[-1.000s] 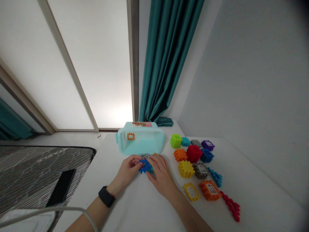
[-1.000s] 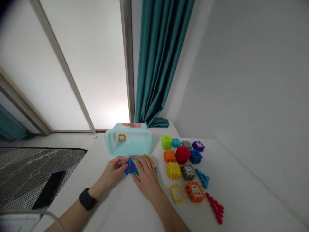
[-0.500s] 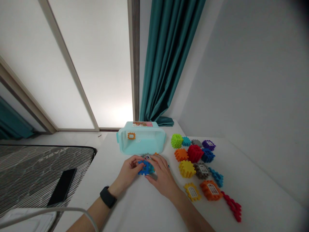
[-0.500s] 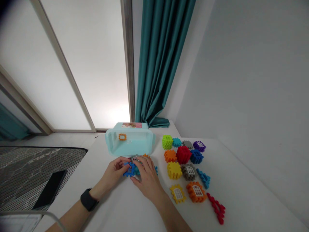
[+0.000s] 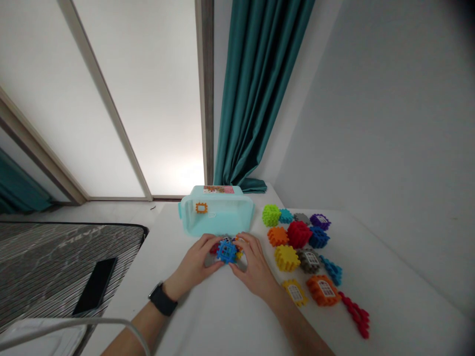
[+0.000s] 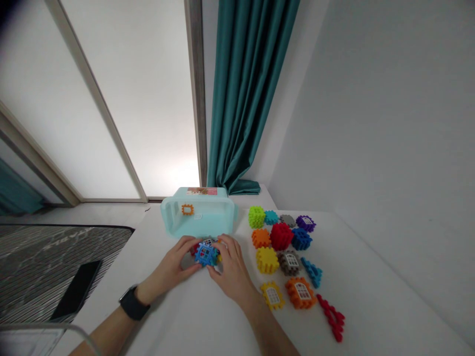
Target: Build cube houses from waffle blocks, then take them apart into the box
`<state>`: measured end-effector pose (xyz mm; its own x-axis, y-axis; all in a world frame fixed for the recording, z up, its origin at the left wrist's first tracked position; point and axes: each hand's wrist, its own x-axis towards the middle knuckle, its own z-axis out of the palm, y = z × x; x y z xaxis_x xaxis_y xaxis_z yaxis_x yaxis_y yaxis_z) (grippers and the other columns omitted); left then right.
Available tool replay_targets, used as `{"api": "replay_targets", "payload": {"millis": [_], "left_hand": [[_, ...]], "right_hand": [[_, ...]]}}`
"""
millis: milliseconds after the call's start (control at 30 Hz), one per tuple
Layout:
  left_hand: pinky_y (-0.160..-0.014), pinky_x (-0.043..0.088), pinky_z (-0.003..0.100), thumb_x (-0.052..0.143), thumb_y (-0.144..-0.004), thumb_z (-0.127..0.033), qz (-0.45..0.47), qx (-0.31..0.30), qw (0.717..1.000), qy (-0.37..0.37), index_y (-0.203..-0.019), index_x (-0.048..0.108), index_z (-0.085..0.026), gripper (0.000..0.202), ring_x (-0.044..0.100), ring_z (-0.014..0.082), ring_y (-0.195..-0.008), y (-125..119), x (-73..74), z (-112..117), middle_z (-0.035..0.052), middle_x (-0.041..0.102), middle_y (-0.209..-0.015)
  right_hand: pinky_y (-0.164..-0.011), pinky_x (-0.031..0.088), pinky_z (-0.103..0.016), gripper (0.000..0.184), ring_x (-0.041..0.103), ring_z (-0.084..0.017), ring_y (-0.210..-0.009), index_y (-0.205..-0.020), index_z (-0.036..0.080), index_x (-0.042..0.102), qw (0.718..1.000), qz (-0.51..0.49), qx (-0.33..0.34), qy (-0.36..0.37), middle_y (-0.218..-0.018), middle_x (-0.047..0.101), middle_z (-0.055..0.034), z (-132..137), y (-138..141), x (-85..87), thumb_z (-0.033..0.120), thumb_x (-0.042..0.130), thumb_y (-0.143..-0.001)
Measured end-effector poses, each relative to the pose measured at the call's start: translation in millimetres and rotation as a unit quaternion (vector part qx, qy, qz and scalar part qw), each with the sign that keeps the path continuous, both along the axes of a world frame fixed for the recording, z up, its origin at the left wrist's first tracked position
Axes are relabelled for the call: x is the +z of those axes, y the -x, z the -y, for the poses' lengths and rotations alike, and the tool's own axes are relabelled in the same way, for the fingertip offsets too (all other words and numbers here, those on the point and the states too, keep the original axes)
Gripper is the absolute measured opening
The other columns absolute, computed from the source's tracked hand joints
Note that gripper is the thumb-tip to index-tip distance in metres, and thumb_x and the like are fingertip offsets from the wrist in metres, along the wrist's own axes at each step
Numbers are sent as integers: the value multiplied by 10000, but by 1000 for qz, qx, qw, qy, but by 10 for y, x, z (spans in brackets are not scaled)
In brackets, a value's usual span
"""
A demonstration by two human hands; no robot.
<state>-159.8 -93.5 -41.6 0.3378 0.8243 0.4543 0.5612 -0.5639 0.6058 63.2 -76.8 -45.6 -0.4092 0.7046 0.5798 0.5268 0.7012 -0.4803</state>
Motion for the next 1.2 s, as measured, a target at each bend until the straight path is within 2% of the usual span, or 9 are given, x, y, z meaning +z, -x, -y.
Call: {"api": "replay_targets", "payload": {"millis": [167, 267, 367, 467, 567, 833, 1033, 1200], "left_hand": [[-979, 521, 470, 775, -787, -289, -46, 54, 996, -58, -1315, 557, -270, 571, 579, 287, -1155, 44, -25, -6, 117, 550, -1265], [-985, 519, 476, 783, -781, -300, -57, 66, 994, -71, -1301, 575, -276, 560, 572, 292, -1168, 45, -16, 7, 119, 536, -1292], [-978, 525, 454, 756, -800, -276, -43, 73, 994, -75, -1302, 571, -264, 535, 583, 277, -1153, 15, 2, 28, 121, 540, -1291], [-956, 533, 430, 690, -850, -245, -13, 83, 993, -79, -1219, 604, -240, 379, 603, 251, -1111, -34, 12, 43, 121, 555, -1266], [-938, 539, 408, 652, -876, -226, 20, 63, 995, -77, -1171, 601, -224, 299, 612, 235, -1087, -83, 19, 53, 112, 589, -1189], [-975, 529, 433, 718, -852, -335, 23, 31, 998, -56, -1364, 510, -246, 559, 584, 262, -1148, -132, 54, 93, 125, 564, -1249], [-998, 519, 450, 713, -862, -328, 22, 24, 999, -38, -1365, 494, -249, 554, 567, 267, -1170, -134, 63, 90, 127, 542, -1263], [-993, 525, 460, 708, -867, -318, 27, 19, 999, -24, -1358, 488, -246, 543, 565, 269, -1168, -143, 82, 105, 128, 533, -1267]], "right_hand": [[-1053, 495, -502, 522, 519, -297, -1259, -1284, 248, 526, 1000, -4, 3, 1, -1300, 540, -130, 11, 2, -21, 143, 673, -794], [-1052, 495, -500, 515, 518, -292, -1257, -1289, 255, 521, 1000, -12, 6, 9, -1299, 536, -125, 4, 0, -31, 144, 667, -808], [-1046, 494, -509, 485, 512, -290, -1251, -1277, 253, 510, 999, -25, 12, 18, -1288, 530, -125, -8, 1, -40, 163, 664, -826], [-1024, 506, -505, 449, 519, -288, -1228, -1245, 247, 498, 999, -50, 7, 16, -1264, 529, -126, -7, 14, -49, 181, 669, -835], [-1009, 511, -507, 428, 531, -287, -1194, -1211, 237, 495, 998, -69, -13, 6, -1232, 534, -126, 14, 44, -53, 190, 682, -829], [-929, 545, -490, 378, 575, -288, -1097, -1114, 224, 513, 995, -74, -50, -44, -1146, 565, -124, 48, 110, -69, 219, 735, -808], [-908, 551, -474, 304, 594, -285, -1096, -1068, 231, 517, 994, -63, -45, -73, -1113, 590, -115, 44, 104, -96, 205, 712, -835], [-902, 558, -475, 263, 607, -279, -1078, -1084, 233, 520, 996, -54, -26, -70, -1097, 599, -112, 33, 76, -101, 219, 677, -873]]}}
